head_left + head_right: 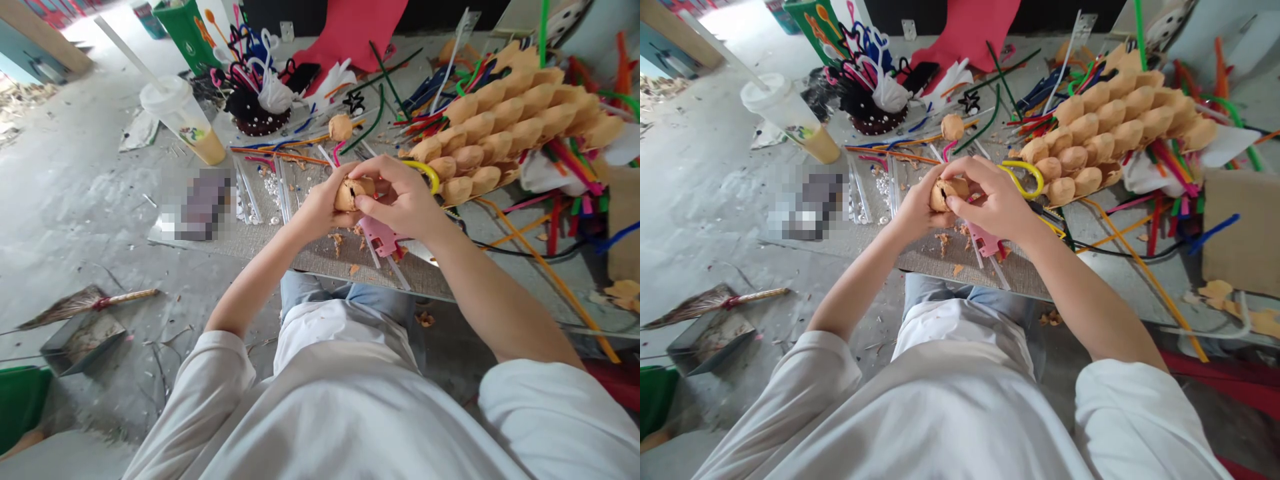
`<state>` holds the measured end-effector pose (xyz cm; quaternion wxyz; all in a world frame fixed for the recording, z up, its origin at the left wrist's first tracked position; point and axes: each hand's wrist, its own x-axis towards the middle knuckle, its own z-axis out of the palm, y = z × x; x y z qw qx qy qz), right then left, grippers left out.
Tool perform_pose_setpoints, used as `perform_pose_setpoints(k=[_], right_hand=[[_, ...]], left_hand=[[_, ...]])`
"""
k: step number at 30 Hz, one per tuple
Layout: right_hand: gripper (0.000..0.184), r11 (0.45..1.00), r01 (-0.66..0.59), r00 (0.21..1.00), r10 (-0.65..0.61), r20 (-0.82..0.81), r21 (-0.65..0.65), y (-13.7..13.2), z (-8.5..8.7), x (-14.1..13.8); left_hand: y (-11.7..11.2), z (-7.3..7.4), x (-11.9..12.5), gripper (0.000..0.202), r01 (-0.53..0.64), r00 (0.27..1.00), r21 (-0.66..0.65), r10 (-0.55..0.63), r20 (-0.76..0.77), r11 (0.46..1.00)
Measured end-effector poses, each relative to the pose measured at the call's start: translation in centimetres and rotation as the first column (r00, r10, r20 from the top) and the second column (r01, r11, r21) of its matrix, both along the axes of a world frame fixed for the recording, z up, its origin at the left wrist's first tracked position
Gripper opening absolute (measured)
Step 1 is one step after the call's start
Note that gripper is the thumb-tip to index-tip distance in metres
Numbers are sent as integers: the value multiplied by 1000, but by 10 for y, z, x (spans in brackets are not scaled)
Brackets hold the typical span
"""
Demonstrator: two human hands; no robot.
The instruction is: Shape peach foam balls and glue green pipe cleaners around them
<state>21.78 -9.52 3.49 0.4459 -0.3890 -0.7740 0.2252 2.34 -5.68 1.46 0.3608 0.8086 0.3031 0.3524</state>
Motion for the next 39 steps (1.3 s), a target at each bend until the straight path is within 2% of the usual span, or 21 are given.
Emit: perform_pose_setpoints(k=[5, 11, 18, 25, 31, 33, 36, 39], right_hand=[[27, 1000, 2, 1000, -2, 6, 22, -2, -1, 0], [26, 995, 17, 997, -25, 78, 99, -2, -1, 1], [29, 989, -22, 989, 0, 150, 149, -2, 5, 4], [26, 997, 17, 991, -27, 133, 71, -4, 3, 0], [23, 994, 11, 987, -29, 158, 112, -2, 0, 2], [15, 995, 9, 991, -21, 129, 96, -1, -1, 2], [17, 998, 34, 998, -36, 56, 48, -1, -3, -2], [14, 994, 71, 996, -75, 40, 83, -1, -4, -8]], left_hand=[[5, -7, -2, 71, 19, 999, -19, -18, 41, 1000], [4, -4, 0, 75, 15, 999, -55, -13, 39, 998], [6, -5, 2, 65, 56, 988, -55, -48, 146, 997], [4, -4, -1, 70, 22, 998, -62, -19, 55, 998], [1, -1, -1, 70, -9, 1000, -71, 10, 13, 997], [0, 1, 0, 66, -25, 1000, -62, 24, -13, 998], [-2, 3, 2, 63, -40, 999, -37, 39, -26, 998], [-1, 3, 2, 67, -48, 999, -29, 48, -9, 998]])
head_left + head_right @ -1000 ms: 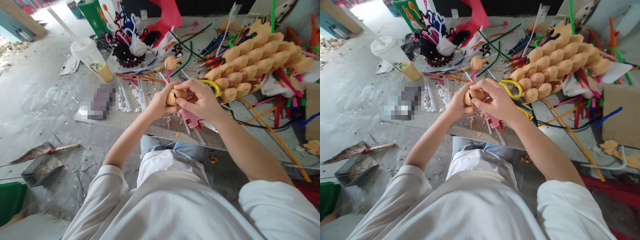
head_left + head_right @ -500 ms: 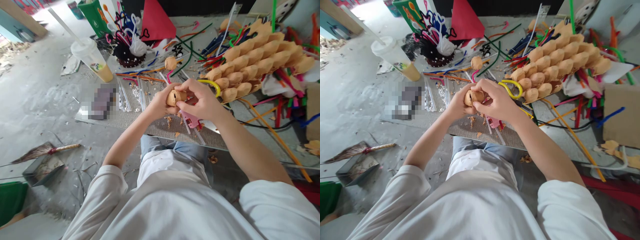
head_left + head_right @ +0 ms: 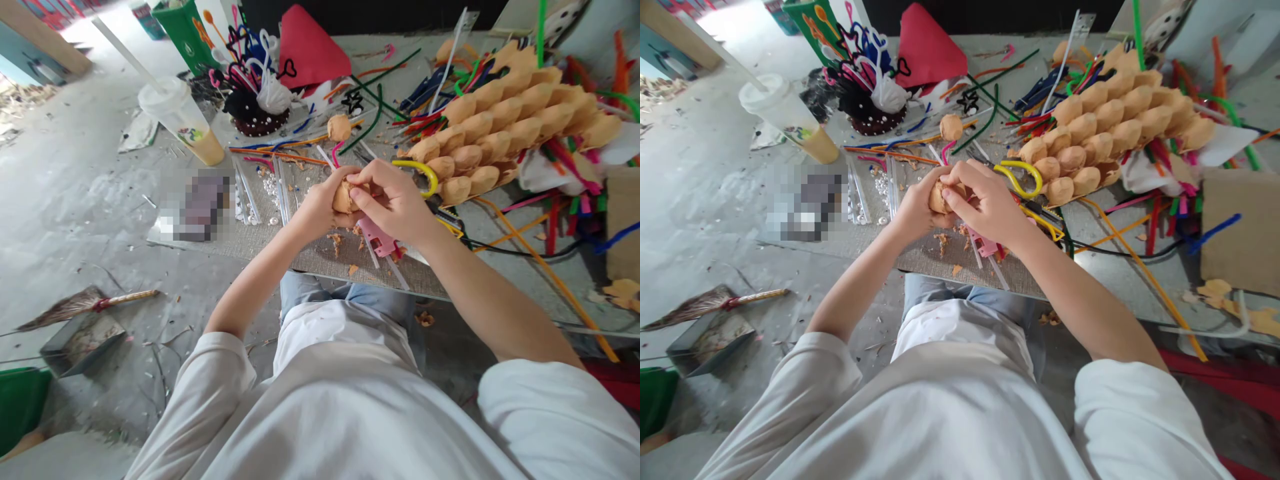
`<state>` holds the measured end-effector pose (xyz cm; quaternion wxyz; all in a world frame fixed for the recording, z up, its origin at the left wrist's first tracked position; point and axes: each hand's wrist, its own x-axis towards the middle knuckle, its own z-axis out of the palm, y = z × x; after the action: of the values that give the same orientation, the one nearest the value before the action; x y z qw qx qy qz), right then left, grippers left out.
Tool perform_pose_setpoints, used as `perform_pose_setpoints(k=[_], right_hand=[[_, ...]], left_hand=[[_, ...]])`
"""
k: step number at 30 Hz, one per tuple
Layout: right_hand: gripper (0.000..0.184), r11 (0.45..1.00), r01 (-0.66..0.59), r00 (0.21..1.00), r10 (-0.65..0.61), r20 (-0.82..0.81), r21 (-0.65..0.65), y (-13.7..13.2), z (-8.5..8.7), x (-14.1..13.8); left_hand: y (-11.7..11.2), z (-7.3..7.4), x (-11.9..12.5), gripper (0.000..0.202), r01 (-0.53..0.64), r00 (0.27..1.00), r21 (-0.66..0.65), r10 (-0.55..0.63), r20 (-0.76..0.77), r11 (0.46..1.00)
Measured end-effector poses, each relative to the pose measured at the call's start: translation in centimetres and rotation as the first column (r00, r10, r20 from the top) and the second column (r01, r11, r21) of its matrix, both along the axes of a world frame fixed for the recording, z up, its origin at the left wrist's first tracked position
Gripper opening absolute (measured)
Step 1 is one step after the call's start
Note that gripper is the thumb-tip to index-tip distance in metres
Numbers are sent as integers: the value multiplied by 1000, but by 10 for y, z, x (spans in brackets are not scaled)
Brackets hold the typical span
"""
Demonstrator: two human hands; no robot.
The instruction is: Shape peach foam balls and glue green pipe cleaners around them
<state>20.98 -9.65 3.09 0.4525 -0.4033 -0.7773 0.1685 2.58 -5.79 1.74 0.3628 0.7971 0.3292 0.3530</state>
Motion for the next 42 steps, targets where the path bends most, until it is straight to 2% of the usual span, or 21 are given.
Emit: perform_pose_setpoints(k=[3, 8, 13, 18, 21, 27, 32, 34, 35, 36, 37, 39, 42], right_hand=[[12, 998, 41, 999, -43, 32, 56, -2, 0, -4], [17, 995, 68, 993, -74, 91, 71, -4, 0, -5], [17, 997, 62, 997, -64, 37, 54, -3, -2, -6], [13, 995, 90, 992, -86, -97, 41, 1, -3, -7], [13, 998, 66, 991, -67, -114, -13, 3, -2, -5], [9, 992, 89, 993, -82, -86, 84, 3, -3, -5], [18, 991, 63, 997, -58, -50, 121, 1, 1, -6], [20, 995, 35, 998, -29, -60, 97, -2, 9, -3], [20, 998, 6, 996, -1, -89, 56, -5, 14, 0], [22, 999, -35, 991, 35, -133, 0, -7, 19, 2], [26, 994, -88, 979, 75, -191, -61, -11, 24, 6], [37, 964, -213, 933, 152, -326, -160, -17, 32, 12], [45, 901, -377, 858, 250, -449, -217, -27, 43, 17]], left_hand=[[1, -1, 0, 67, 4, 1000, 0, -4, 18, 1000], [-1, 0, 0, 63, -22, 1000, 45, 22, -12, 999], [-1, -1, 1, 68, -57, 996, 105, 64, -65, 993], [10, -10, -3, 74, 139, 990, 203, -136, -30, 969], [15, -16, -5, 74, 174, 984, 215, -175, -14, 961], [17, -17, -3, 66, 121, 992, 195, -122, -8, 973], [3, 0, 5, 76, 3, 999, 125, -9, 45, 992], [-9, 11, 4, 89, -35, 997, 36, 33, 66, 999], [-16, 17, 1, 103, -24, 996, 0, 24, 84, 1000], [-23, 21, -3, 117, 26, 995, -27, -24, 101, 999], [-30, 25, -9, 124, 102, 980, -85, -86, 180, 991], [-39, 29, -23, 123, 167, 947, -115, -126, 297, 979], [-50, 30, -37, 92, 242, 837, -148, -129, 532, 959]])
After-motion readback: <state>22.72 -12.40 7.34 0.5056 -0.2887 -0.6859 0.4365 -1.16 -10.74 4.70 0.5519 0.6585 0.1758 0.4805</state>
